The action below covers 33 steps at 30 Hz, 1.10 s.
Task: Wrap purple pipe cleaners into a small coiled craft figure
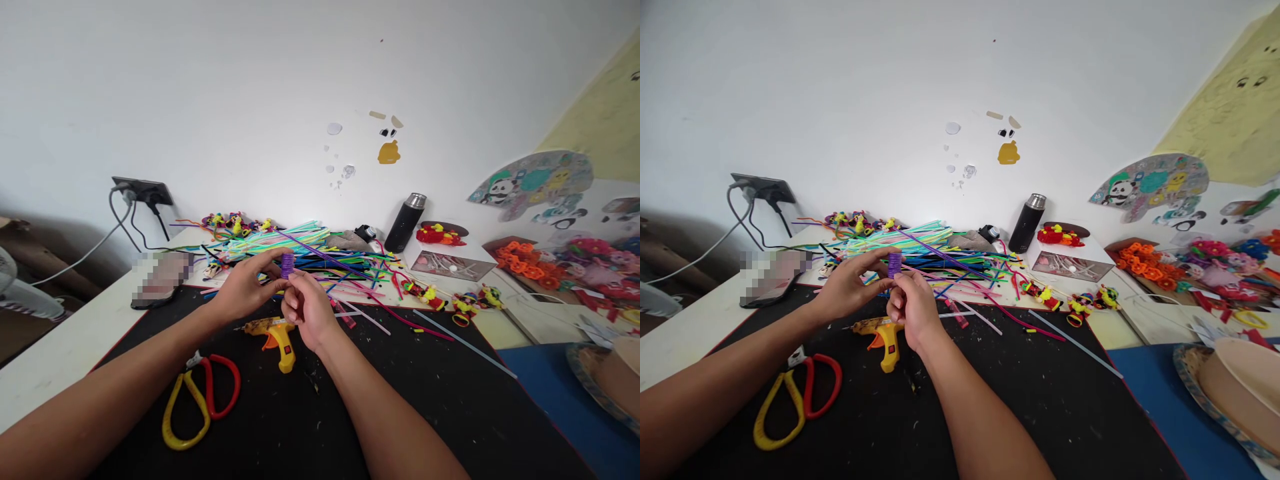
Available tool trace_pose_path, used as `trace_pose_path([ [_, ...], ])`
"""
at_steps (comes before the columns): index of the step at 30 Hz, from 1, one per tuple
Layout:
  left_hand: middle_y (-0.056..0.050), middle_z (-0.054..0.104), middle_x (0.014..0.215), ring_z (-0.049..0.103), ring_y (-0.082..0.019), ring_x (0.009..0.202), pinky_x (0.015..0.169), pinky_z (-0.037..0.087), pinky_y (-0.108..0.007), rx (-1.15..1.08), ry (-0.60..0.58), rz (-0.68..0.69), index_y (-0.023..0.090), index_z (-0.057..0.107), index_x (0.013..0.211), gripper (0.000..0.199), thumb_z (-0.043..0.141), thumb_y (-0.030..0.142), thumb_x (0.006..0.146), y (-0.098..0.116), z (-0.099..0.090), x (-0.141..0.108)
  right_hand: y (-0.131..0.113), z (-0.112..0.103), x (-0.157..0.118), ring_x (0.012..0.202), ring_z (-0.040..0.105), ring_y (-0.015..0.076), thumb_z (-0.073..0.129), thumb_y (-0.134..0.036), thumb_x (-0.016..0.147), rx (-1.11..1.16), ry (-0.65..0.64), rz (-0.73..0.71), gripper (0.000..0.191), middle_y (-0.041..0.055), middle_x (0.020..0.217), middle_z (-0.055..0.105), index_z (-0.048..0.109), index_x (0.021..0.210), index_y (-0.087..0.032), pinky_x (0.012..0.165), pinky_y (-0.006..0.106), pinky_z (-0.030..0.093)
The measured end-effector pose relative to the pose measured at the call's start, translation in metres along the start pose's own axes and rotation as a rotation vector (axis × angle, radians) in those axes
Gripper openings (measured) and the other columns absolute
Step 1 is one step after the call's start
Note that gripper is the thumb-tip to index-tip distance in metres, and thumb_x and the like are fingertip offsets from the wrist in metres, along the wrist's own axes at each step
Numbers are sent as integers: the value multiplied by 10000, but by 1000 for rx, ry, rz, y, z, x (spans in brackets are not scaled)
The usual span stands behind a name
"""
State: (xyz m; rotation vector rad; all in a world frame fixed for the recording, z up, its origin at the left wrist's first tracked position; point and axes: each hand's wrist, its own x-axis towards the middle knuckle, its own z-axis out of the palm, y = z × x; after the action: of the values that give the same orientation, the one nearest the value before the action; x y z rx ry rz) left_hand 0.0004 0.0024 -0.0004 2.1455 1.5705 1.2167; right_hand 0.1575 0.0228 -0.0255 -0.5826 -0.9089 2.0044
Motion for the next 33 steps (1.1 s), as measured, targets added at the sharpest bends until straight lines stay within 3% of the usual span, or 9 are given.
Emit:
trace_pose_path([
  [11,-70,813,1027,772,-240,819,846,597,-359,-52,12,-4,200,659,1360,497,673,359,890,1,0,1,-1,1,0,323,348,64,755,-455,782,13,-6,3,348,-131,485,454,483,845,-246,356,197,161],
  [19,-47,809,958,775,-242,819,851,595,-360,-31,4,-2,215,664,1354,477,661,354,898,1,-1,1,-1,0,-1,327,350,66,755,-449,785,-1,0,5,338,-133,483,453,493,853,-246,362,193,167],
  [28,-69,801,1047,776,-239,850,846,598,-352,-16,2,-1,205,652,1367,499,646,315,880,0,0,0,-1,1,0,320,342,68,723,-411,782,-7,10,-2,287,-133,471,451,505,864,-244,353,192,155],
  [33,-52,804,975,783,-250,865,857,593,-354,-14,-1,-12,210,655,1366,501,651,311,875,-1,0,0,0,1,0,318,342,66,729,-409,777,-1,4,-4,293,-133,469,451,502,860,-244,354,194,154],
])
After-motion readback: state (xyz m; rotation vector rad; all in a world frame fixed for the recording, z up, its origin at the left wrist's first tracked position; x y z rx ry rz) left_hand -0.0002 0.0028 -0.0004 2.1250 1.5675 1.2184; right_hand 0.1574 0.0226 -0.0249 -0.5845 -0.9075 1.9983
